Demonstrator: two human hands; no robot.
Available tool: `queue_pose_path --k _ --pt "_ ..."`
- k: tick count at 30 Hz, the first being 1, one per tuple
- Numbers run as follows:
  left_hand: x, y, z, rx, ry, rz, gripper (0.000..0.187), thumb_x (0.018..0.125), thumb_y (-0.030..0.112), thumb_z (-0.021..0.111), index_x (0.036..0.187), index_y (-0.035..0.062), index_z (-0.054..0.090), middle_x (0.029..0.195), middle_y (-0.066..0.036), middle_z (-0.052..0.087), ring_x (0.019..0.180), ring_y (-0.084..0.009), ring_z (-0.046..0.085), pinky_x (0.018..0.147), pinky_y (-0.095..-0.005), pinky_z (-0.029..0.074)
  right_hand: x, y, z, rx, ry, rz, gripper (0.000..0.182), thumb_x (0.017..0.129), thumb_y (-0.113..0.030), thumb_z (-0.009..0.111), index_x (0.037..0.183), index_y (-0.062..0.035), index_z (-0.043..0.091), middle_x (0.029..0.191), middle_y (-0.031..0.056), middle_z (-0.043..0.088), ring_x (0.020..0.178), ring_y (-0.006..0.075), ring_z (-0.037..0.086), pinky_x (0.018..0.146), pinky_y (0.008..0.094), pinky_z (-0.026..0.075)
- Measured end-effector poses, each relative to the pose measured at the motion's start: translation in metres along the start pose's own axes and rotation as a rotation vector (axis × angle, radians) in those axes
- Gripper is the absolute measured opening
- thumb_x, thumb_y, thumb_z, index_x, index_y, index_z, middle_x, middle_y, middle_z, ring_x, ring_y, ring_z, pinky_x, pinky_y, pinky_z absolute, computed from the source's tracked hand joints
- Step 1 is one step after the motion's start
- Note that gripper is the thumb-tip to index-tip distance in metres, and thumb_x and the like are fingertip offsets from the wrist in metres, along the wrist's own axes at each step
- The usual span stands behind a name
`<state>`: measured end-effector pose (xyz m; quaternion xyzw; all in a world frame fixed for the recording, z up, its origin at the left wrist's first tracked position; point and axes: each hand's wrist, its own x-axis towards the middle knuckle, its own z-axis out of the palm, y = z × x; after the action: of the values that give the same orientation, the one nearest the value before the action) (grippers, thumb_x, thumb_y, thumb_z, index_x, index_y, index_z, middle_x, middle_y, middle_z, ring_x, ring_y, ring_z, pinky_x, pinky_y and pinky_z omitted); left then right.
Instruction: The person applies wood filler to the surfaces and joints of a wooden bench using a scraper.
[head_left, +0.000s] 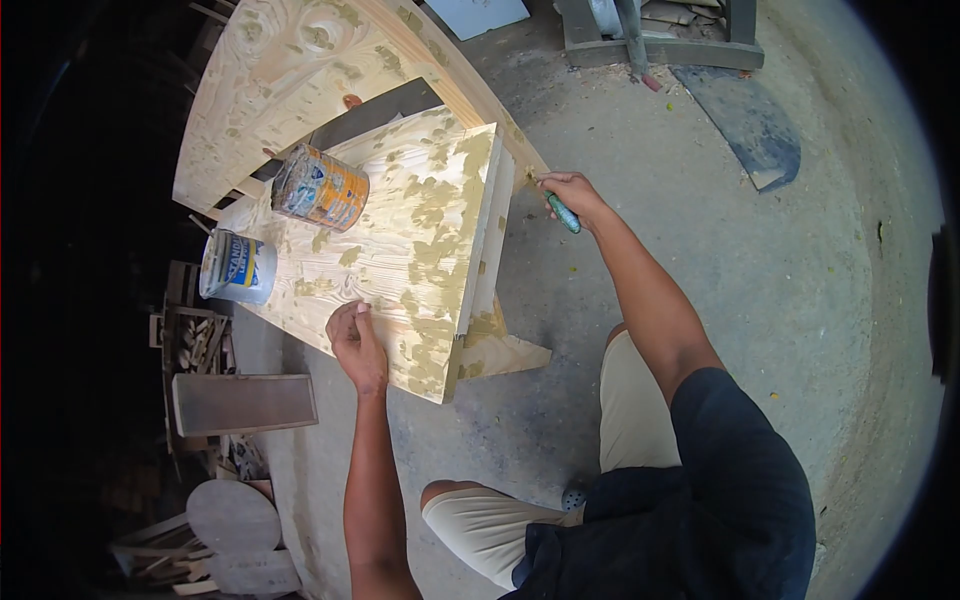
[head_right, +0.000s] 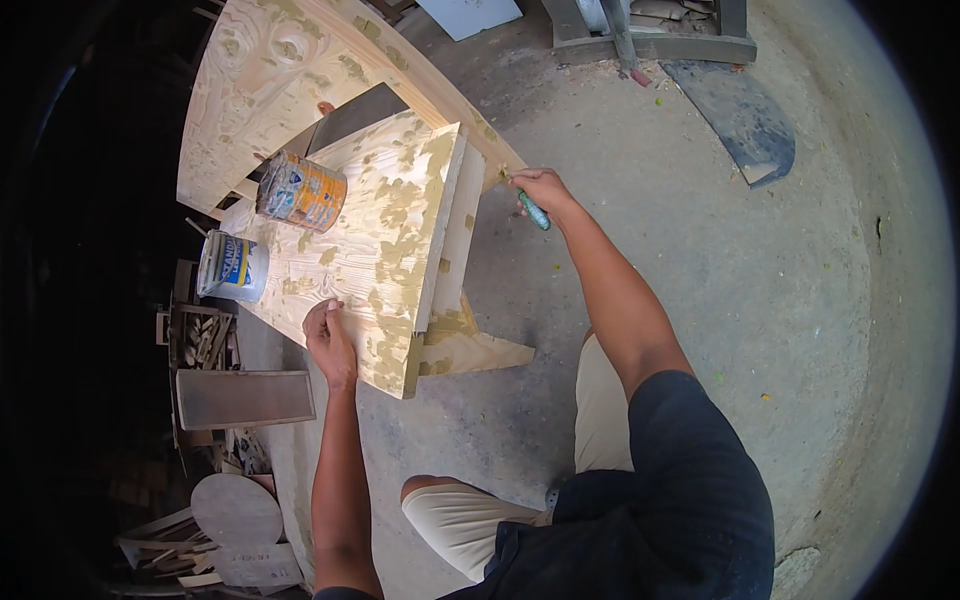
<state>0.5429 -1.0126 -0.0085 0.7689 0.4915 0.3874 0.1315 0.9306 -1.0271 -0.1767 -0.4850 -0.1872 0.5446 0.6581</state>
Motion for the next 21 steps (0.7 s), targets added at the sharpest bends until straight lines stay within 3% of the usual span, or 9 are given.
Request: queue_pose_path --k 3,6,8,12,15,18,20,21 --pt "0.0 0.0 0.0 -0.002 0.005 -0.009 0.021 0.094 0.015 0.06 0.092 -0.0048 0.067 0.105 -0.013 0.064 0.108 -0.0246 0.052 0.098 -0.0349 0.04 -0.019 -0.007 -0.002 -0.129 -0.006 0.015 0.029 0.089 -0.016 0.064 0.114 -0.0022 0.067 0.084 0.004 0.063 0.064 0.0107 0.059 0.052 0.0254 0.051" --pt "0.0 -0.003 0.002 -0.017 0.011 -0.004 0.02 0.094 0.014 0.06 0.091 -0.0045 0.067 0.105 -0.012 0.064 0.108 -0.0246 0.051 0.098 -0.0349 0.04 -0.031 0.002 -0.018 -0.116 -0.172 0.034 0.031 0.087 -0.015 0.067 0.116 -0.003 0.067 0.084 0.0043 0.064 0.065 0.0104 0.06 0.053 0.0247 0.051" --pt "0.001 -0.004 0.002 -0.027 0.018 -0.003 0.02 0.094 0.014 0.06 0.09 -0.0043 0.067 0.105 -0.012 0.064 0.108 -0.0246 0.051 0.097 -0.0349 0.04 -0.027 0.021 -0.024 -0.144 -0.026 -0.032 0.027 0.084 -0.014 0.07 0.109 -0.0025 0.068 0.081 0.004 0.065 0.064 0.0102 0.06 0.054 0.025 0.051" --pt "0.001 -0.002 0.002 -0.014 0.014 0.014 0.02 0.094 0.014 0.06 0.091 -0.0044 0.068 0.105 -0.011 0.064 0.108 -0.0226 0.052 0.097 -0.0332 0.04 -0.019 0.051 -0.035 -0.202 0.028 0.033 0.026 0.085 -0.016 0.072 0.106 -0.0019 0.066 0.08 0.0038 0.064 0.059 0.0107 0.058 0.052 0.0236 0.048" --pt "0.001 -0.002 0.002 -0.004 0.013 0.014 0.02 0.094 0.014 0.06 0.091 -0.0042 0.068 0.105 -0.011 0.064 0.108 -0.0223 0.052 0.096 -0.033 0.04 -0.024 0.064 -0.032 -0.168 0.091 0.031 0.021 0.082 -0.018 0.077 0.094 -0.0056 0.064 0.074 0.0043 0.064 0.062 0.0094 0.06 0.055 0.0227 0.048" --pt "0.001 0.003 0.001 -0.016 0.011 0.009 0.018 0.093 0.014 0.061 0.091 -0.0032 0.068 0.105 -0.011 0.063 0.109 -0.0236 0.051 0.096 -0.0343 0.041 -0.016 0.077 -0.031 -0.429 0.15 0.024 0.027 0.086 -0.029 0.073 0.097 -0.0074 0.062 0.072 0.0067 0.064 0.061 0.0144 0.062 0.056 0.0286 0.049" --pt "0.001 0.003 0.001 -0.017 0.013 0.007 0.018 0.093 0.014 0.062 0.092 -0.0032 0.068 0.105 -0.011 0.063 0.109 -0.0234 0.051 0.096 -0.034 0.042 -0.01 0.081 -0.029 -0.808 0.311 -0.168 0.034 0.09 -0.04 0.065 0.098 -0.0071 0.061 0.075 0.0122 0.066 0.064 0.0272 0.065 0.061 0.04 0.05" --pt "0.001 0.001 0.001 -0.022 0.01 0.009 0.018 0.093 0.013 0.062 0.093 -0.0032 0.068 0.106 -0.011 0.063 0.109 -0.0233 0.051 0.096 -0.0338 0.042 -0.009 0.082 -0.028 -0.813 0.304 -0.166 0.034 0.09 -0.04 0.065 0.098 -0.0071 0.061 0.075 0.0122 0.066 0.064 0.0272 0.065 0.061 0.04 0.05"
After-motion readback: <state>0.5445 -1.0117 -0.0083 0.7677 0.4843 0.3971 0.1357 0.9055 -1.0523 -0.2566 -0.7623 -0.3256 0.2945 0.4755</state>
